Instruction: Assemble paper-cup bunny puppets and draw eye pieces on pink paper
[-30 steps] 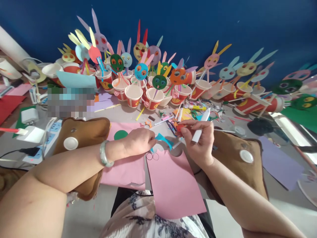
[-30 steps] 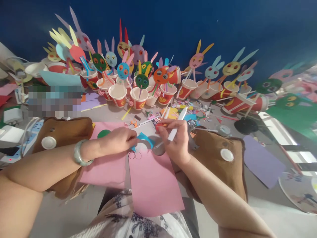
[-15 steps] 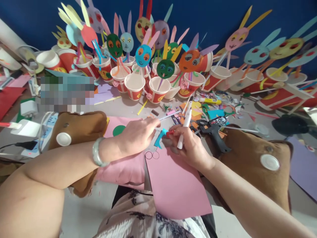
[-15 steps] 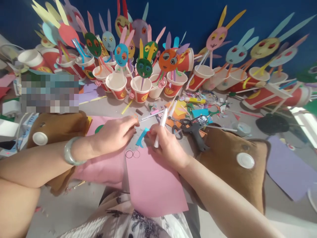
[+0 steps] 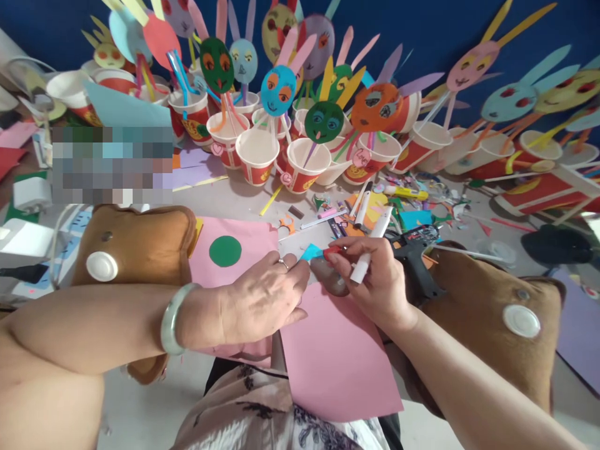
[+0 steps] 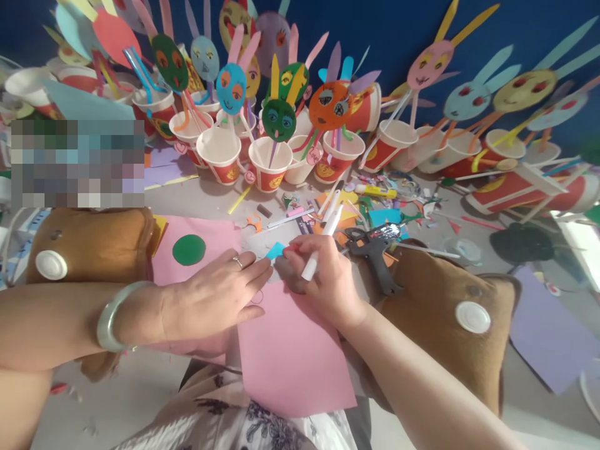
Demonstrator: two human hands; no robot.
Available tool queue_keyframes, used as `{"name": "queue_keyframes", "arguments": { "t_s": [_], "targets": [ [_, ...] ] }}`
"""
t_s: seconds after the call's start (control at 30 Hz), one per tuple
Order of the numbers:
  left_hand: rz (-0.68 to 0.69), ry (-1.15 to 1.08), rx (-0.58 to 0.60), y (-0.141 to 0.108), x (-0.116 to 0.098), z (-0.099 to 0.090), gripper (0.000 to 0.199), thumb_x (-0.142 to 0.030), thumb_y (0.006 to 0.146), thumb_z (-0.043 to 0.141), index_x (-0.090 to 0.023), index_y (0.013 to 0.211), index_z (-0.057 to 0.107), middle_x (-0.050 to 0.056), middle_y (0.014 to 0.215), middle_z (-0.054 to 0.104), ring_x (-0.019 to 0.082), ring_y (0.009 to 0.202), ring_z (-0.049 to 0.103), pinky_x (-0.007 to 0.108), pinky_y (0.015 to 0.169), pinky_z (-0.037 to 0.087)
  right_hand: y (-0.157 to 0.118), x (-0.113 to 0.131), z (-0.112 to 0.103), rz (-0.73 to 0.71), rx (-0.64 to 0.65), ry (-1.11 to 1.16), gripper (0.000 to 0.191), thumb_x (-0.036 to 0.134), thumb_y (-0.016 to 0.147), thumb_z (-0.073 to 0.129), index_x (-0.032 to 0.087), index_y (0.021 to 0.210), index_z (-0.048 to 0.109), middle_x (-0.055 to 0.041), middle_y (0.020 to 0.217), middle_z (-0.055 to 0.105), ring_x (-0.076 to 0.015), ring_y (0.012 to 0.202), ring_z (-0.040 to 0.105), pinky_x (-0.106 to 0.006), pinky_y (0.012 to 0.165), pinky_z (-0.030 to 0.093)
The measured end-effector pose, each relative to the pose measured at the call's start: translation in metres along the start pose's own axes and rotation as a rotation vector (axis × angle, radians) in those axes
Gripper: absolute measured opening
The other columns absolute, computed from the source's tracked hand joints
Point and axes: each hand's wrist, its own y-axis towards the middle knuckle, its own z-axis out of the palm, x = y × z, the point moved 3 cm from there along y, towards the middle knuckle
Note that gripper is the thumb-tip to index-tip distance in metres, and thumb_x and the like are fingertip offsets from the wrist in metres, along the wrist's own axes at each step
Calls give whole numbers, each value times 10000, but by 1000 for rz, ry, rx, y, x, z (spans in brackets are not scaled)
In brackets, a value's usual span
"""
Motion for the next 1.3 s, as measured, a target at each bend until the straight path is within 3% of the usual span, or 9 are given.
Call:
{"name": "queue_keyframes", "arguments": {
  "t_s": [0.17, 0.3, 0.47, 0.7, 1.17, 1.3],
  "targets": [
    [19, 55, -44, 1, -2, -2, 466, -493, 955, 551, -125, 1239, 585, 215, 1368, 541, 340, 1200, 540, 477, 975, 427, 1, -3, 2, 4, 68, 15, 196, 301, 926, 658, 276, 1005, 481, -72, 1071, 746, -237, 909, 752, -354, 708, 592],
    [33, 43, -41, 1, -5, -7, 454, -488, 959, 538, -124, 1225, 586, 201, 1274, 587, 322, 1148, 553, 450, 956, 418, 4, -2, 5, -44, 187, -7, 170, 260, 944, 610, 282, 1073, 502, -80, 1084, 749, -238, 936, 753, -345, 704, 595],
    [70, 90, -46, 1, -11, -16, 486, -504, 948, 542, -84, 1188, 590, 209, 1176, 617, 302, 1020, 571, 413, 871, 407, 4, 1, 9, -93, 276, -43, 224, 232, 931, 609, 289, 1130, 524, -92, 1099, 752, -261, 992, 737, -418, 805, 599],
    [69, 159, -83, 0, -13, -15, 484, -495, 947, 551, -80, 1196, 575, 197, 1145, 640, 276, 956, 582, 382, 831, 391, 7, 9, 11, -175, 243, -47, 205, 171, 890, 651, 259, 965, 482, -99, 1110, 763, -241, 912, 760, -383, 798, 608],
    [61, 209, -63, -3, -17, -17, 458, -460, 937, 564, -64, 1168, 572, 203, 1120, 650, 251, 897, 593, 371, 796, 394, 6, 6, 9, -164, 258, -45, 225, 156, 871, 643, 258, 982, 476, -103, 1099, 768, -255, 960, 754, -377, 795, 599],
    [96, 192, -47, 1, -11, -22, 317, -324, 911, 588, -84, 1119, 580, 167, 1058, 652, 242, 871, 592, 372, 759, 401, 7, 5, 8, -142, 262, -39, 220, 158, 865, 649, 257, 972, 484, -96, 1070, 773, -261, 951, 756, -376, 791, 599]
  ]
}}
